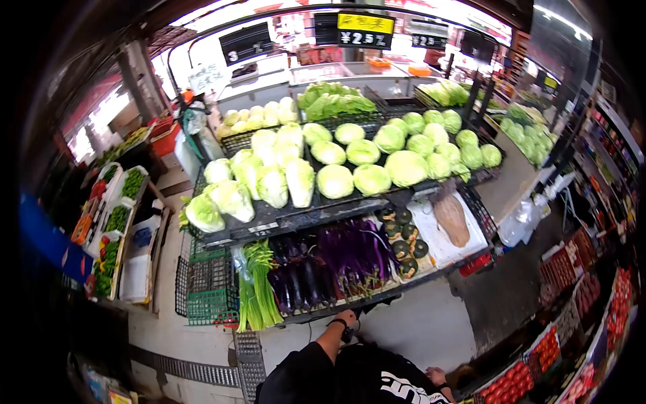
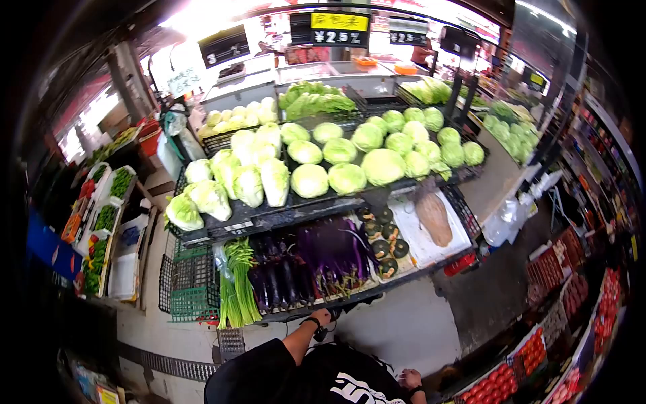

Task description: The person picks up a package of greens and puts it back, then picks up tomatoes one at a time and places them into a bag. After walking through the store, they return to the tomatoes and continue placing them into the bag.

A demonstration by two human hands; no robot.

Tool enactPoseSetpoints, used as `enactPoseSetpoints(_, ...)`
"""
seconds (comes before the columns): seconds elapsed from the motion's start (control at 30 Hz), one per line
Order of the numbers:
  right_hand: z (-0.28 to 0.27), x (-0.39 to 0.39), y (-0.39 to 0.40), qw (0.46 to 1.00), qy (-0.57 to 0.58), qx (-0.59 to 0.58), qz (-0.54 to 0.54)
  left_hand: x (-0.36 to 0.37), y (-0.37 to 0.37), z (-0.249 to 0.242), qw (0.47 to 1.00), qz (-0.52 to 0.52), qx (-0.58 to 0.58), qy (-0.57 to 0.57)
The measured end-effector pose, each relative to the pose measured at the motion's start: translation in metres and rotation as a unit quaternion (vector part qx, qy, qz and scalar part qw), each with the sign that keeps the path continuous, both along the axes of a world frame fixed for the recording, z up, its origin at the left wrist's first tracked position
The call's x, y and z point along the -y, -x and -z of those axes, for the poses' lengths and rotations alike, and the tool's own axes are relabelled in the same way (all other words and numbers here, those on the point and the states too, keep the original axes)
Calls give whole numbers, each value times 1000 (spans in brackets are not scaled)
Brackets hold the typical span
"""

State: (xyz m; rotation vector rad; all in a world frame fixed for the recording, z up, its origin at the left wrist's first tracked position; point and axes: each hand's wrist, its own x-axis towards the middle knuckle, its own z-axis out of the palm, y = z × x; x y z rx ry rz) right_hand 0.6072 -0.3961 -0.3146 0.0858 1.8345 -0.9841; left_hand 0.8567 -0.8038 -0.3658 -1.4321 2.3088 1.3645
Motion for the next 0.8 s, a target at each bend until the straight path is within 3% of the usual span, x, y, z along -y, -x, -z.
enactPoseSetpoints(0.03,2,8,8,998,5,-9,-68,6,-7,18,999,14,50,-7)
enactPoseSetpoints(0.1,4,15,27,979,12,-26,-200,-5,-36,44,997,-39,40,54)
enactPoseSetpoints(0.13,4,19,39,936,19,-89,-341,-9,-51,55,996,-31,73,48)
enactPoseSetpoints(0.17,2,23,52,869,29,-150,-471,-12,-70,71,993,-23,107,43)
enactPoseSetpoints(0.23,0,30,74,677,51,-262,-686,-26,-107,78,983,-33,181,-13)
enactPoseSetpoints(0.3,29,33,96,886,22,-80,-456,-40,-141,79,964,-76,239,-84)
enactPoseSetpoints(0.33,50,33,105,949,9,17,-314,-45,-155,77,953,-100,263,-115)
enactPoseSetpoints(0.37,60,35,111,980,-4,117,-160,-50,-164,74,940,-120,285,-143)
enactPoseSetpoints(0.47,21,67,96,992,-51,-6,-118,-47,-164,84,932,-150,289,-162)
enactPoseSetpoints(0.5,23,64,96,996,-27,29,-84,-45,-159,95,934,-167,274,-160)
enactPoseSetpoints(0.57,58,53,107,995,21,99,-20,-30,-130,62,956,-126,246,-102)
enactPoseSetpoints(0.63,45,43,86,995,-16,86,-38,-11,-98,100,971,-83,207,-87)
enactPoseSetpoints(0.7,37,36,71,995,-38,61,-76,5,-63,79,989,-49,139,-32)
enactPoseSetpoints(0.8,47,5,59,970,-50,-25,-236,12,-16,23,996,-42,70,-36)
